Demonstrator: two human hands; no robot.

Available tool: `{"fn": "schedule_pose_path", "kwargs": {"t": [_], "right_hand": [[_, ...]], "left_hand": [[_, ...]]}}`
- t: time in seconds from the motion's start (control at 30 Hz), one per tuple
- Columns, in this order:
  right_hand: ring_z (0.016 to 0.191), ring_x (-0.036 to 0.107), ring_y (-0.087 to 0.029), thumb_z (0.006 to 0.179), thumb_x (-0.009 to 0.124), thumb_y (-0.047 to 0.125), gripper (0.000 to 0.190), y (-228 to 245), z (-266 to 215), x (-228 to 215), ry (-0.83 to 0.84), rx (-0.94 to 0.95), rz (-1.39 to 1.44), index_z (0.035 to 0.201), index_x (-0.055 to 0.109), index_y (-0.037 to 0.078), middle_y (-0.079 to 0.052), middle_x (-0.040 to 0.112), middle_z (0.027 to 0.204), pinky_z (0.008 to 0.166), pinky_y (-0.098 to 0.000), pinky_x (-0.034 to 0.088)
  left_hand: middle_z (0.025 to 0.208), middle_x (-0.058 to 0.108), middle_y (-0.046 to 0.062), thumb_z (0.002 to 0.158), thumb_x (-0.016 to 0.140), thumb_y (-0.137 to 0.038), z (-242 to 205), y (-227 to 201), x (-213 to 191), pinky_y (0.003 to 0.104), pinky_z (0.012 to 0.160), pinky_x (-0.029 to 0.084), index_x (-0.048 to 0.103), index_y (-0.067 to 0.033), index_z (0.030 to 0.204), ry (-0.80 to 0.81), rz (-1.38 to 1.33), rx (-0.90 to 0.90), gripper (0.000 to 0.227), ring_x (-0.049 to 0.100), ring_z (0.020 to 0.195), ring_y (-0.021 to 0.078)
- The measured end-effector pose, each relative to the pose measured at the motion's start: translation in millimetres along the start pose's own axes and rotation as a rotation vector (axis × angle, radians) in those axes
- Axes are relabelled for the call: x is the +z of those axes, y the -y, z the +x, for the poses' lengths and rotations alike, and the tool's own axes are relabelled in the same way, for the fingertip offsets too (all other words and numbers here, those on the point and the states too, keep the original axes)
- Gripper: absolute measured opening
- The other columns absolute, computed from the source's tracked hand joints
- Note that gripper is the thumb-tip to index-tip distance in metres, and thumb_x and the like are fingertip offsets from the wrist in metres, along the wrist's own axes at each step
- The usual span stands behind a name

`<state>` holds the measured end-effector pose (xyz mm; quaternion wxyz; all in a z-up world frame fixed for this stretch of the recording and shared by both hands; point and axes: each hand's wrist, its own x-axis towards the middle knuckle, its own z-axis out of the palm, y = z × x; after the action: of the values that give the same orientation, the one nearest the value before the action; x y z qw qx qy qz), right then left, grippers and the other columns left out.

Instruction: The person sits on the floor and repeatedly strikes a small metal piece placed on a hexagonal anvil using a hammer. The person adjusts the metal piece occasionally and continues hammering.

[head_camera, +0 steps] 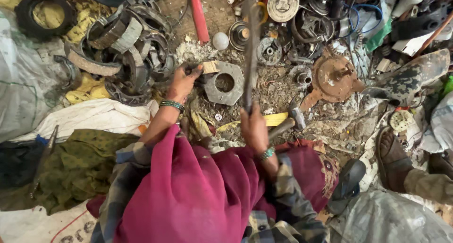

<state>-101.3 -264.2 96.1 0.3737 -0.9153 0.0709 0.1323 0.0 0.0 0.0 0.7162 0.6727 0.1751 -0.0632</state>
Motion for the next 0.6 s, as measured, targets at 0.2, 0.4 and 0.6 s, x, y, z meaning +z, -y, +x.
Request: {"fn": "schedule_pose_path", "kwargs": {"t": [0.2, 0.4, 0.6], "right_hand": [[0.052, 0.058, -0.019, 0.107, 0.054, 0.024, 0.026, 4, -11, -24, -0.423, -0.593, 0.628, 0.121, 0.049, 0.002, -0.009, 0.064, 0.070, 0.044, -0.0365, 0.050], [0.061, 0.063, -0.041, 0.101, 0.065, 0.024, 0.034, -30, 13, 45, -0.136, -0.339, -0.253, 0.117, 0.050, -0.003, -0.025, 0.068, 0.074, 0.051, -0.0509, 0.049], [0.054, 0.059, -0.023, 0.106, 0.053, 0.027, 0.029, 12, -7, -20, -0.091, -0.089, 0.036, 0.124, 0.050, 0.004, -0.011, 0.064, 0.071, 0.047, -0.0389, 0.050]], "left_hand": [[0.084, 0.072, 0.001, 0.090, 0.078, -0.028, 14, 16, 7, 0.031, 0.063, 0.055, 0.070, 0.0018, 0.110, 0.072, -0.239, 0.003, 0.037, 0.064, 0.068, 0.0123], [0.094, 0.075, 0.000, 0.092, 0.079, -0.022, 7, 14, 12, 0.027, 0.075, 0.055, 0.072, 0.0008, 0.112, 0.046, -0.176, 0.097, 0.031, 0.066, 0.081, 0.0075], [0.095, 0.076, 0.000, 0.097, 0.078, -0.021, 5, 15, 7, 0.027, 0.075, 0.055, 0.072, 0.0006, 0.114, 0.036, 0.004, 0.224, 0.028, 0.064, 0.081, 0.0076]]}}
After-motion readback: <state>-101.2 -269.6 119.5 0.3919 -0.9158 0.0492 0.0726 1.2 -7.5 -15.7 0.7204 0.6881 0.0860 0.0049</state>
